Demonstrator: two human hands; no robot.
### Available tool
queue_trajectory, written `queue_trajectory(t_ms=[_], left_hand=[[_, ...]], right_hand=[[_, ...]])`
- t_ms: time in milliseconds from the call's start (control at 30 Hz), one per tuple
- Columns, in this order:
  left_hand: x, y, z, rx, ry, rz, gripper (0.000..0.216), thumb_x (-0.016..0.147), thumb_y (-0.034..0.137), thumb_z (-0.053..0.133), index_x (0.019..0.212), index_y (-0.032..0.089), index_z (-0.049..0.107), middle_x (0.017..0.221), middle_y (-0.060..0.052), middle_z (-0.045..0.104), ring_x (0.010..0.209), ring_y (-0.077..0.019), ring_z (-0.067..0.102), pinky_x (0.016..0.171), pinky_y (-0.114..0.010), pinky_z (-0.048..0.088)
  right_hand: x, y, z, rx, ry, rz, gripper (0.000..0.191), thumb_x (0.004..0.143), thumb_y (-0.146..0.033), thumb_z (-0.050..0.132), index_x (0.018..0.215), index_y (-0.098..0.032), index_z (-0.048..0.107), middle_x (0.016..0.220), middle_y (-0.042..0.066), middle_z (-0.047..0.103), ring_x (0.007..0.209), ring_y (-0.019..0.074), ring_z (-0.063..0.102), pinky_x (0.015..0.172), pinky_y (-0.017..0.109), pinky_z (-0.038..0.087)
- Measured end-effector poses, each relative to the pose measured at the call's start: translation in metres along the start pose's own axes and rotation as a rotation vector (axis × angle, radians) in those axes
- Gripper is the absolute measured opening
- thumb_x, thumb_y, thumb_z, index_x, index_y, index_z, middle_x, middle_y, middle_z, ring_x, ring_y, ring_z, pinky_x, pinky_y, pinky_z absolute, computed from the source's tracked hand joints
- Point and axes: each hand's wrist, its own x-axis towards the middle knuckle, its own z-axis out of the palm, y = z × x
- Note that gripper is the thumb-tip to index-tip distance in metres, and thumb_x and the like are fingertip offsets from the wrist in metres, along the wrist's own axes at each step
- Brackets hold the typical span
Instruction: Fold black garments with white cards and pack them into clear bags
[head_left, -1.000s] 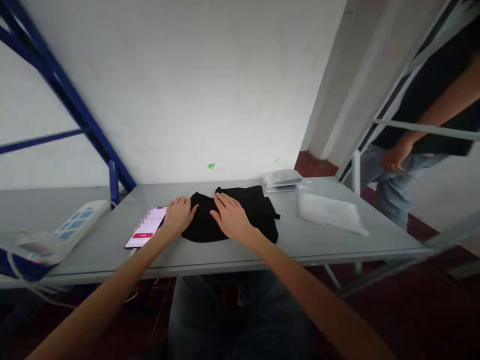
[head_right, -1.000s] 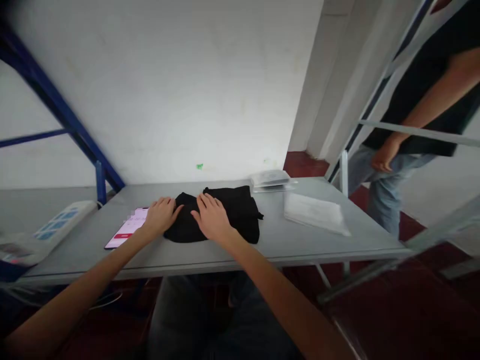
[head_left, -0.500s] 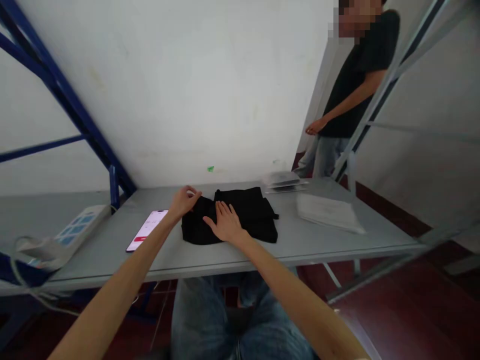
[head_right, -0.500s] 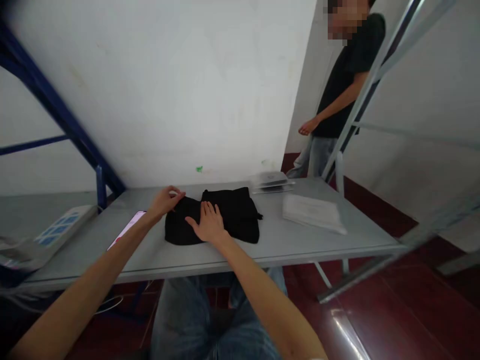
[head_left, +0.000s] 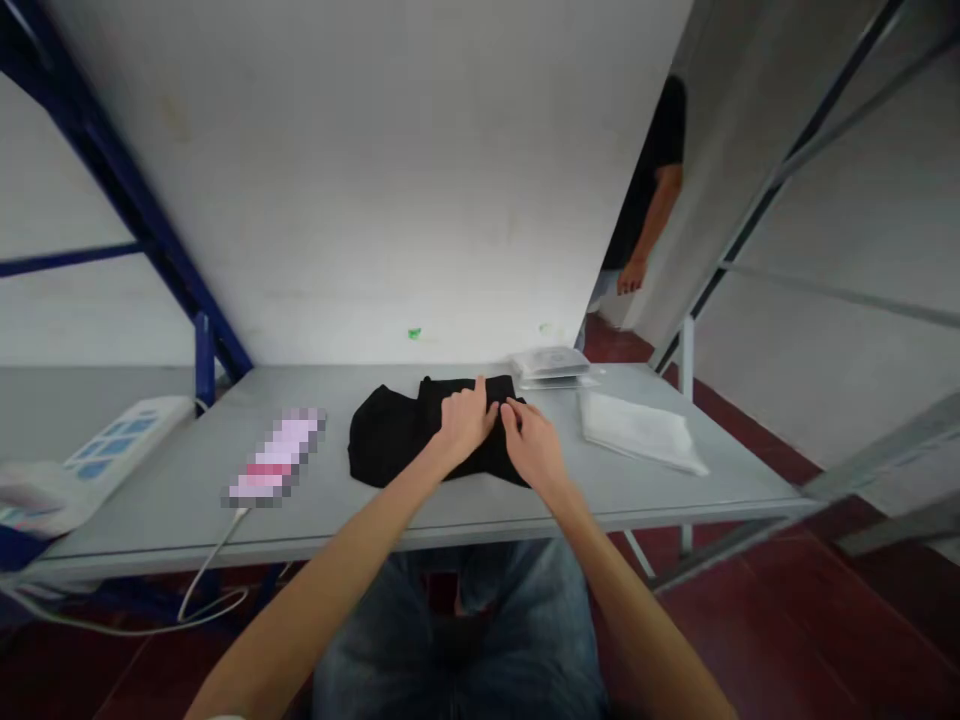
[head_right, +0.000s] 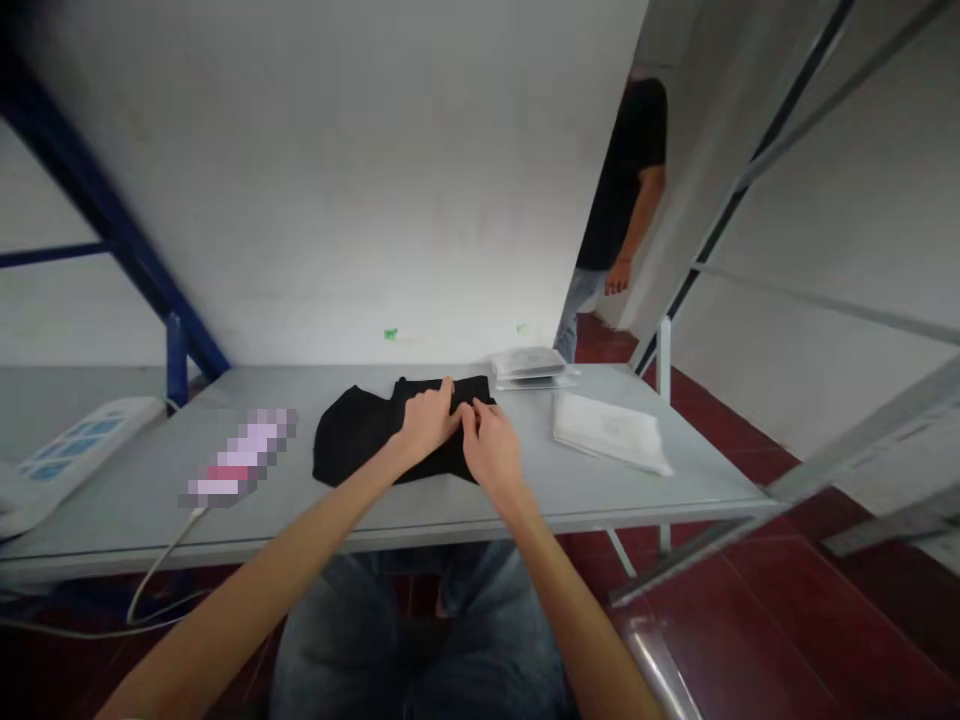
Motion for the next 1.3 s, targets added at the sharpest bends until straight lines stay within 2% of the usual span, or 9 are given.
queue_trajectory(t_ms=[133,267,433,567,667,867,967,1167,1300], left_hand=[[-0.033,0.001,0.024,0.007,0.051,0.070,0.056,0.103,0.036,0.051,0.151,0.011,0.039,0.124,-0.025,0.067,0.119,-0.0392,0.066,0.092,-0.047,0.052],[-0.081,-0.003,0.013,-0.113,0.236,0.141,0.056,0.102,0.037,0.051,0.151,0.018,0.035,0.133,-0.023,0.062,0.123,-0.0384,0.062,0.101,-0.054,0.050],[-0.136,-0.021,0.004,-0.249,0.457,-0.126,0.034,0.099,0.025,0.048,0.132,0.024,0.046,0.116,-0.017,0.068,0.108,-0.0346,0.068,0.090,-0.054,0.056],[-0.160,-0.037,0.009,-0.286,0.425,-0.235,0.030,0.096,0.025,0.051,0.125,0.026,0.048,0.101,-0.012,0.071,0.093,-0.0323,0.071,0.080,-0.050,0.056],[-0.168,-0.039,0.010,-0.294,0.376,-0.335,0.027,0.093,0.023,0.054,0.120,0.024,0.049,0.097,-0.008,0.072,0.090,-0.0289,0.071,0.079,-0.044,0.054],[-0.165,-0.033,0.010,-0.319,0.376,-0.409,0.029,0.094,0.026,0.057,0.122,0.022,0.051,0.097,-0.005,0.072,0.090,-0.0262,0.071,0.079,-0.040,0.054],[-0.150,-0.027,0.012,-0.337,0.420,-0.433,0.045,0.093,0.032,0.063,0.133,0.020,0.048,0.107,-0.008,0.072,0.098,-0.0276,0.071,0.085,-0.042,0.055],[-0.094,-0.006,0.007,-0.386,0.423,-0.488,0.098,0.086,0.044,0.076,0.159,0.012,0.019,0.129,-0.021,0.068,0.123,-0.0385,0.066,0.099,-0.051,0.052],[-0.066,-0.001,0.011,-0.384,0.374,-0.500,0.079,0.089,0.034,0.072,0.154,0.017,0.031,0.135,-0.021,0.066,0.118,-0.0379,0.069,0.094,-0.047,0.055]], right_hand=[[0.010,0.013,-0.006,-0.016,-0.021,-0.028,0.040,0.105,-0.035,0.044,0.126,-0.013,0.071,0.111,0.015,0.075,0.094,0.0262,0.072,0.095,0.041,0.055],[0.013,-0.003,-0.005,-0.096,-0.087,-0.072,0.033,0.105,-0.032,0.048,0.125,-0.017,0.070,0.106,0.012,0.075,0.095,0.0255,0.071,0.093,0.038,0.054],[0.013,-0.063,0.021,-0.298,-0.210,-0.126,0.035,0.108,-0.034,0.043,0.122,-0.015,0.068,0.116,0.019,0.070,0.106,0.0321,0.069,0.087,0.042,0.056],[0.018,-0.102,0.051,-0.379,-0.287,-0.105,0.053,0.103,-0.049,0.056,0.134,-0.007,0.063,0.126,0.028,0.065,0.112,0.0392,0.065,0.086,0.049,0.059],[0.027,-0.114,0.068,-0.492,-0.383,-0.050,0.059,0.097,-0.045,0.067,0.138,-0.003,0.060,0.128,0.031,0.063,0.111,0.0396,0.066,0.079,0.049,0.062],[0.040,-0.116,0.069,-0.541,-0.467,-0.044,0.056,0.094,-0.014,0.063,0.147,0.001,0.050,0.125,0.030,0.068,0.110,0.0316,0.071,0.083,0.039,0.061],[0.045,-0.116,0.054,-0.489,-0.409,-0.059,0.061,0.096,-0.016,0.060,0.153,-0.002,0.042,0.123,0.027,0.071,0.113,0.0305,0.071,0.090,0.038,0.058],[0.054,-0.107,0.023,-0.269,-0.378,0.034,0.057,0.098,-0.030,0.056,0.150,-0.010,0.043,0.118,0.023,0.074,0.113,0.0352,0.072,0.094,0.045,0.056],[0.060,-0.081,0.016,-0.093,-0.382,0.140,0.061,0.097,-0.033,0.056,0.153,-0.012,0.043,0.122,0.021,0.073,0.113,0.0335,0.072,0.096,0.044,0.056]])
